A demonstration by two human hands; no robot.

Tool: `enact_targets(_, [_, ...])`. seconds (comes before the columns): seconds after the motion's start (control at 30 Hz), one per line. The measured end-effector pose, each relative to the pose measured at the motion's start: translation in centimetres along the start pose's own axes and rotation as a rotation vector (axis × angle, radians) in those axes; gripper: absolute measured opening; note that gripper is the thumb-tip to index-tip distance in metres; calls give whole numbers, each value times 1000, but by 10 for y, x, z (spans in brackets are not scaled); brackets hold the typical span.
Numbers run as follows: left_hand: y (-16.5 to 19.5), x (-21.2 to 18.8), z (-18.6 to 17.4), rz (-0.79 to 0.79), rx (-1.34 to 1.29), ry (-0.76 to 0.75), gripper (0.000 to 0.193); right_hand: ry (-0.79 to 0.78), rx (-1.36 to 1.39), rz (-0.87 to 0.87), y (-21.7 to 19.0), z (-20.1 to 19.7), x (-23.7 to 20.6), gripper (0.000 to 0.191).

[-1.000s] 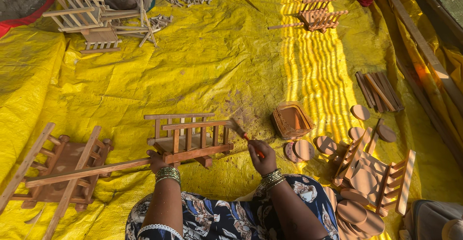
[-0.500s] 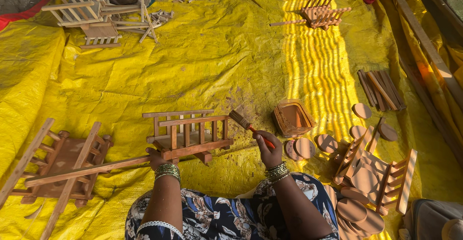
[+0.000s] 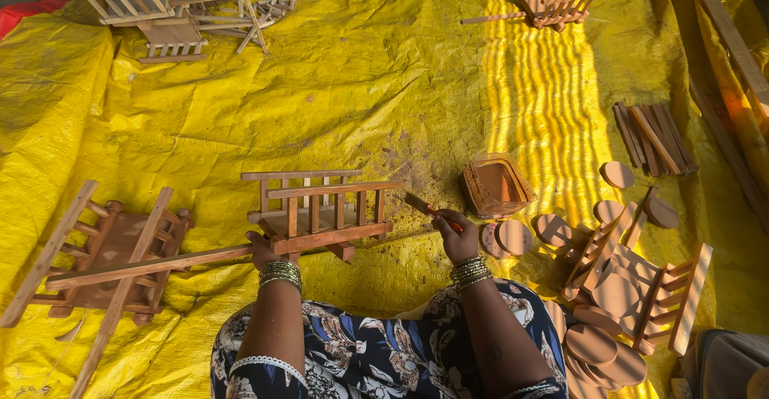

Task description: The person sits on a tarp and uses a brush to apply a brown coating from a small container onto miniature wooden chair frames, rotating each frame to coat different surfaces and setting finished pieces aside while picking up the next one.

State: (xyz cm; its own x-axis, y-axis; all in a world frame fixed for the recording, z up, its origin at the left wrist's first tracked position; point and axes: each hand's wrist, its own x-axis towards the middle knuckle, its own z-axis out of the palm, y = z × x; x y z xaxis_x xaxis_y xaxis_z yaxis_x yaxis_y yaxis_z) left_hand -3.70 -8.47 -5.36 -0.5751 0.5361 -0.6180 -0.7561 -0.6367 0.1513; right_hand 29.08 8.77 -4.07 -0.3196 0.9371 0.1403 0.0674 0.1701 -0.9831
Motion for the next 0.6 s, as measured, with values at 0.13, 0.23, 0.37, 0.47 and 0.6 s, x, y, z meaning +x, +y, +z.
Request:
enact_targets(0.13, [6, -8, 7, -32, 551, 251, 72, 19, -123, -2, -2, -13, 3, 24])
enact_targets(0.23, [2, -13, 11, -6, 486, 118, 68, 16, -204, -119, -7, -18, -2, 24])
enact_targets(0.37, [-7, -18, 18, 173, 504, -198, 60, -18, -275, -85, -10, -20, -8, 25])
enact_targets(0.47, [-8, -18, 22, 262, 521, -256, 54, -27, -178, -122, -3, -21, -10, 26])
enact_targets(0.6, [-4, -6, 17, 477, 598, -330, 47, -72, 270, 51, 16, -22, -8, 24])
